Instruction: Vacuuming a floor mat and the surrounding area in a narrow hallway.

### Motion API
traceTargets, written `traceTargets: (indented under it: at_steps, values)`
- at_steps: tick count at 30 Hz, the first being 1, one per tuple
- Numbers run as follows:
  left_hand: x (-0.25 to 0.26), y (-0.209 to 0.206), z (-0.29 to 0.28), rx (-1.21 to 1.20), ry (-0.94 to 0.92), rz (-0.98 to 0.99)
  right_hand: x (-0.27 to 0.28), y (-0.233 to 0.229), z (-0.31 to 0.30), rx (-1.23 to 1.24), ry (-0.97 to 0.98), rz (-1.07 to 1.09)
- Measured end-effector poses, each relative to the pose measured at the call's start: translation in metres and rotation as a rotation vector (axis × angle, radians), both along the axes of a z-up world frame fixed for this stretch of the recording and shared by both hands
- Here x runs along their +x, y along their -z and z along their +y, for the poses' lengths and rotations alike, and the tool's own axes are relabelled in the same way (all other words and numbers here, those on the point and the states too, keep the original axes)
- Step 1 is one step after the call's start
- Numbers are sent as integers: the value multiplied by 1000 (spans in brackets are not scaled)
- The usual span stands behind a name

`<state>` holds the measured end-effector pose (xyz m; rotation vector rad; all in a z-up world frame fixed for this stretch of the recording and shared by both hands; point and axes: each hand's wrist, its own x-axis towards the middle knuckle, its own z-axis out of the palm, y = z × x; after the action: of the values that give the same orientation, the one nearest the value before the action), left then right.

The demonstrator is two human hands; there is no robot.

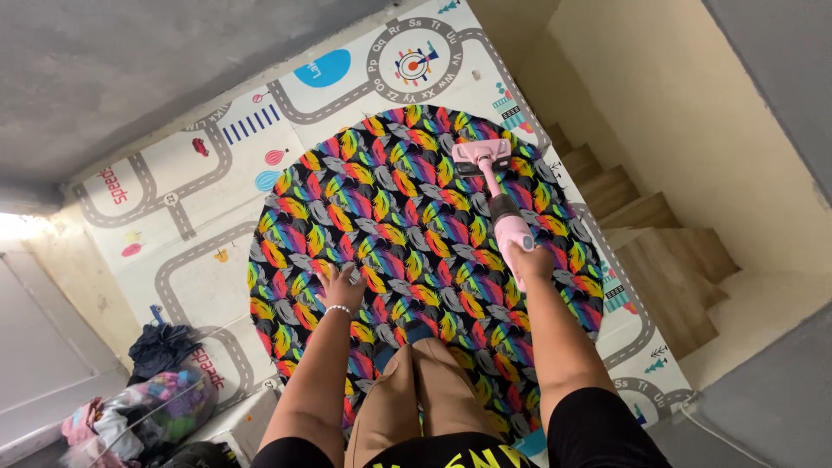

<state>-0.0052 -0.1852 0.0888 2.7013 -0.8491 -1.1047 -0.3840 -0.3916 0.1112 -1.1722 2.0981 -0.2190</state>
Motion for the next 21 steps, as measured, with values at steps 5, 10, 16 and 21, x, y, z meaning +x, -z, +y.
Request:
traceTargets:
  at_steps: [5, 10, 16, 21]
  values:
    - [-1, 14, 7, -15, 2, 32, -20, 63, 7, 118, -63, 56]
    - [1, 33, 25, -61, 31, 68, 0, 74, 48, 116, -85, 66]
    - [13, 54, 47, -94, 155, 17, 11, 70, 108, 133, -162, 21]
    - [26, 45, 51, -96, 96, 60, 33, 42, 140, 83, -238, 0]
